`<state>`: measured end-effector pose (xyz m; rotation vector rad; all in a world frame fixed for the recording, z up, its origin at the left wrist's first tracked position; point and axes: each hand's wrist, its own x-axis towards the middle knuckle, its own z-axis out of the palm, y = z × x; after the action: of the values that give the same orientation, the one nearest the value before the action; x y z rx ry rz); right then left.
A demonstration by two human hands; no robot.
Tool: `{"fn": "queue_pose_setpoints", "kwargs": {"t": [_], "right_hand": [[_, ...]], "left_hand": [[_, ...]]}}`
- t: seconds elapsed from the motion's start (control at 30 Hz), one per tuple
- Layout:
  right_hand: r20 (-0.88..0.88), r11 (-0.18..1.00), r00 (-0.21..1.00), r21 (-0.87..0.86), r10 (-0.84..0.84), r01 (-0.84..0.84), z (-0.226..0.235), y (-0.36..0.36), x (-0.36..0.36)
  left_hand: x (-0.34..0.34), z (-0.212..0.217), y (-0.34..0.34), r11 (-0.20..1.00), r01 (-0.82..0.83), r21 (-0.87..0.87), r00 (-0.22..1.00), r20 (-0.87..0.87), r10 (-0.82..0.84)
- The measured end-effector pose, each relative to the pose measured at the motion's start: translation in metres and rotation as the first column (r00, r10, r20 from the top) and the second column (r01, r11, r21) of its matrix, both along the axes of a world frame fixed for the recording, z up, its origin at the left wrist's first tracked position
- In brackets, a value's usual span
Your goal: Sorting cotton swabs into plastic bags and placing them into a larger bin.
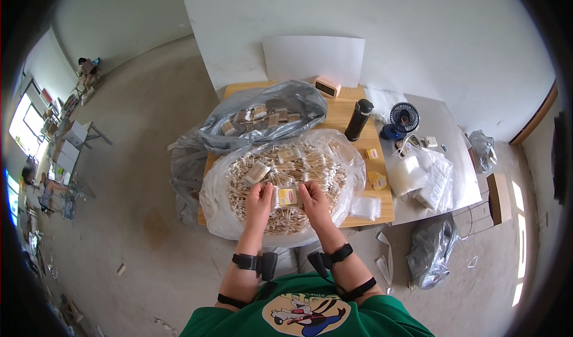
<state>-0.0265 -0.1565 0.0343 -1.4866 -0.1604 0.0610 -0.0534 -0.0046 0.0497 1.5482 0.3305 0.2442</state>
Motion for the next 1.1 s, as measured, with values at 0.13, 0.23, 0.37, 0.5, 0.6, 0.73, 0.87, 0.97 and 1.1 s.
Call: {"fn": "queue_pose_setpoints", "kwargs": {"t": [0.13, 0.23, 0.37, 0.5, 0.6, 0.73, 0.87, 0.97, 1.1], "right_hand": [[-0.093, 0.988, 0.987, -0.095, -0.131, 0.122, -0.014, 0.012, -0.002], [-0.037, 0.988, 0.991, -0.082, -0.132, 0.129, -0.018, 0.011, 0.001], [0.027, 0.944, 0.978, -0.255, -0.208, 0.208, 0.0, -0.006, 0.011], [0.126, 0.901, 0.963, -0.342, -0.238, 0.268, 0.004, -0.01, 0.017], [0.188, 0.87, 0.957, -0.406, -0.221, 0.281, 0.007, -0.009, 0.019], [0.307, 0.839, 0.933, -0.442, -0.191, 0.317, 0.004, -0.013, 0.027], [0.787, 0.632, 0.617, -0.469, -0.019, 0.617, 0.022, -0.012, 0.03], [0.685, 0.693, 0.729, -0.522, -0.007, 0.497, 0.027, -0.004, 0.02], [-0.022, 0.963, 0.997, -0.26, 0.075, -0.078, 0.002, 0.014, 0.007]], "left_hand": [[0.002, 0.0, -0.02, 0.906, -0.158, 0.393, 0.985, 0.129, 0.116], [0.002, 0.002, -0.019, 0.879, -0.135, 0.457, 0.987, 0.136, 0.081], [0.003, -0.012, 0.002, 0.85, -0.209, 0.484, 0.976, 0.153, 0.153], [0.005, -0.017, 0.02, 0.86, -0.214, 0.463, 0.977, 0.091, 0.194], [0.005, -0.014, 0.022, 0.828, -0.245, 0.505, 0.969, 0.141, 0.201], [0.002, -0.01, 0.039, 0.773, -0.32, 0.548, 0.946, 0.142, 0.291], [-0.003, 0.005, 0.047, 0.682, -0.307, 0.664, 0.95, 0.174, 0.259], [-0.006, 0.03, 0.038, 0.623, -0.3, 0.722, 0.953, 0.257, 0.161], [-0.005, 0.068, 0.022, 0.631, -0.301, 0.715, 0.942, 0.326, 0.08]]}}
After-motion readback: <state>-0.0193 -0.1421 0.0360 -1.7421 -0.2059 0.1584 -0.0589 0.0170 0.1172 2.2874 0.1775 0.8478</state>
